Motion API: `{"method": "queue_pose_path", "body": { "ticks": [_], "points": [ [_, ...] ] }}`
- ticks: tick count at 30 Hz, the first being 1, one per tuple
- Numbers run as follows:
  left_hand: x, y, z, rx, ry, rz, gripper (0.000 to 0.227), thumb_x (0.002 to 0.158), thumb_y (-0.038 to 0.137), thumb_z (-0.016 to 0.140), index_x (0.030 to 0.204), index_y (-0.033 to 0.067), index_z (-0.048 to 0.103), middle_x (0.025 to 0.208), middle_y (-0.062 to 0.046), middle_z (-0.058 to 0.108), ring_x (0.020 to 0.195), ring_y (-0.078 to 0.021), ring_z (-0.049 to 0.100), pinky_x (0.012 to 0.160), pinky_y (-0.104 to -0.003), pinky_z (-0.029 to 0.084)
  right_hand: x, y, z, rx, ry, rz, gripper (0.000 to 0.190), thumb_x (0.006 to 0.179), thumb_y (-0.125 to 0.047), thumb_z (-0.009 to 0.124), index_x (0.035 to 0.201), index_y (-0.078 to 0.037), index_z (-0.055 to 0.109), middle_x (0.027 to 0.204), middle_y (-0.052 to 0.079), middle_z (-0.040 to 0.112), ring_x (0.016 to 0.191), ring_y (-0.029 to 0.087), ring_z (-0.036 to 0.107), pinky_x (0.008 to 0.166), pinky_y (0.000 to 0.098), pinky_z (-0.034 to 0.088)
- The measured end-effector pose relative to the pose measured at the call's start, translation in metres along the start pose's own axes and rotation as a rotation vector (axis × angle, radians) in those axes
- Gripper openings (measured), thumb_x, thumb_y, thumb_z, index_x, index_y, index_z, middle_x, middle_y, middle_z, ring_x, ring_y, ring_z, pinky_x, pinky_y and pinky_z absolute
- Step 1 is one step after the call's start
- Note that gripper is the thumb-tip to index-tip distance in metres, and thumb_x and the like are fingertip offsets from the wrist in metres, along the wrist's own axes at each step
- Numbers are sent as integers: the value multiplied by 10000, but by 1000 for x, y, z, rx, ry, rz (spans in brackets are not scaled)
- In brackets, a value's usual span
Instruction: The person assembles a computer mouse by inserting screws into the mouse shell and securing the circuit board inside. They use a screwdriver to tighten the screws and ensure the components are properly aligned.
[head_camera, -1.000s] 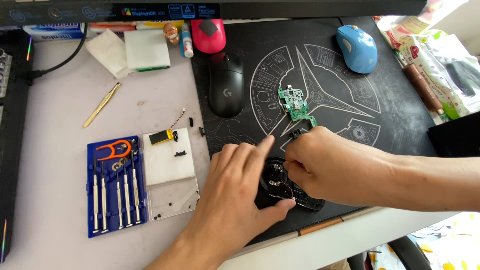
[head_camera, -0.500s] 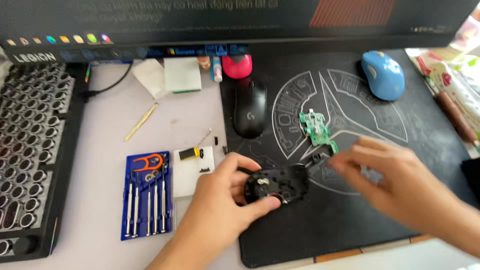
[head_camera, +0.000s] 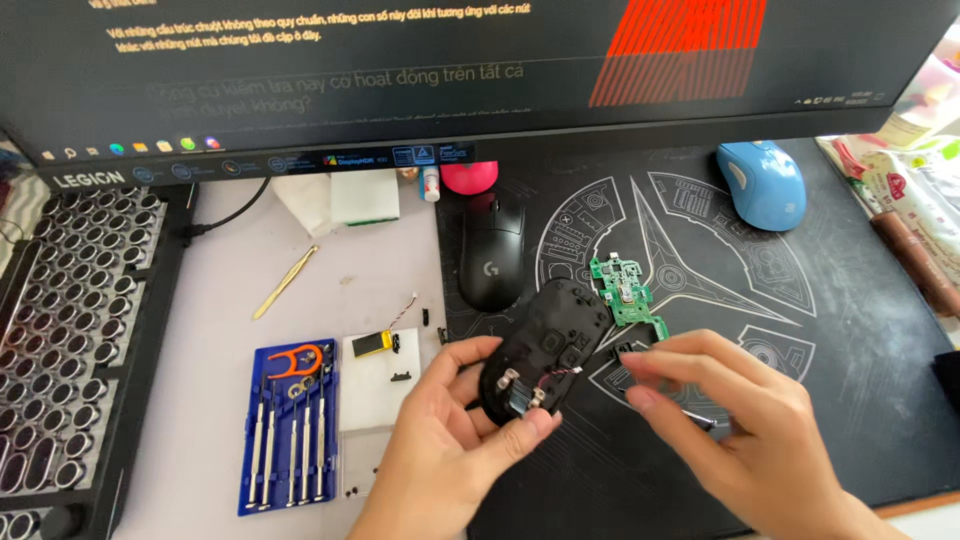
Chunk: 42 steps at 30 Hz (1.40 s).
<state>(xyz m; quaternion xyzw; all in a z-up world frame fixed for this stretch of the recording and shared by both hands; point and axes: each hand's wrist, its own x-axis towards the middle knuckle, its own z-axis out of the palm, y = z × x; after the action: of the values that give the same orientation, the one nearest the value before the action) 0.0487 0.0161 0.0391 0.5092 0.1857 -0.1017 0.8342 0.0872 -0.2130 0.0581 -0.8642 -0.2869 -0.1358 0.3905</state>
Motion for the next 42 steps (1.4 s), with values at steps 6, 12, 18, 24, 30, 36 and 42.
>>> {"method": "queue_pose_path", "body": {
  "ticks": [6, 12, 18, 24, 30, 36, 42],
  "points": [
    [-6, -16, 0, -152, -187, 8, 903, 691, -67, 841, 1501, 95, 476, 1200, -215, 773, 939, -291, 822, 917, -392, 660, 21, -12, 22, -16, -37, -196, 107, 893, -132, 734, 996, -131, 765, 1027, 31, 675, 843, 121, 701, 768, 228, 558],
    [-9, -8, 9, -138, -215, -27, 777, 657, -117, 826, 1378, 28, 575, 1177, -123, 714, 992, -170, 707, 917, -353, 660, 32, -11, 27, 28, -149, -257, 114, 924, -89, 674, 995, -52, 756, 1133, 126, 638, 800, 160, 715, 729, 240, 609],
    [-11, 5, 7, -188, -230, -71, 570, 864, 59, 699, 1417, 53, 560, 1318, -145, 688, 1162, -234, 685, 940, -483, 669, 28, -2, 25, -14, -194, -356, 161, 958, -39, 615, 1094, -38, 702, 1213, 166, 605, 958, 206, 723, 881, 289, 629],
    [-5, 9, 6, -185, -77, -136, 383, 908, 32, 627, 1289, 16, 590, 1243, -205, 742, 1087, -273, 705, 890, -509, 689, 22, -7, 27, -26, -196, -460, 136, 947, -72, 640, 1066, -51, 702, 1045, 119, 651, 737, 202, 602, 712, 298, 510],
    [1, -7, -1, 117, 64, 89, 304, 882, 148, 725, 1171, 64, 683, 1016, -90, 806, 923, -118, 714, 863, -259, 564, 26, -23, 30, 138, -223, -418, 97, 874, -115, 760, 936, -47, 729, 976, 122, 693, 737, 197, 663, 692, 287, 541],
    [-4, 2, 0, 233, 82, 12, 277, 807, 187, 811, 1058, 80, 761, 939, -33, 802, 888, -103, 705, 834, -249, 551, 35, -26, 17, 339, -440, -375, 135, 941, -163, 698, 1025, -64, 737, 1026, 67, 704, 812, 187, 677, 761, 271, 598],
    [-5, 7, 0, 41, 86, -135, 209, 835, 56, 771, 1007, -43, 704, 672, -259, 757, 589, -294, 740, 610, -356, 592, 50, -12, 8, 513, -442, -559, 201, 986, -137, 622, 852, -3, 688, 820, 99, 674, 644, 225, 625, 654, 344, 496]
  ]
}}
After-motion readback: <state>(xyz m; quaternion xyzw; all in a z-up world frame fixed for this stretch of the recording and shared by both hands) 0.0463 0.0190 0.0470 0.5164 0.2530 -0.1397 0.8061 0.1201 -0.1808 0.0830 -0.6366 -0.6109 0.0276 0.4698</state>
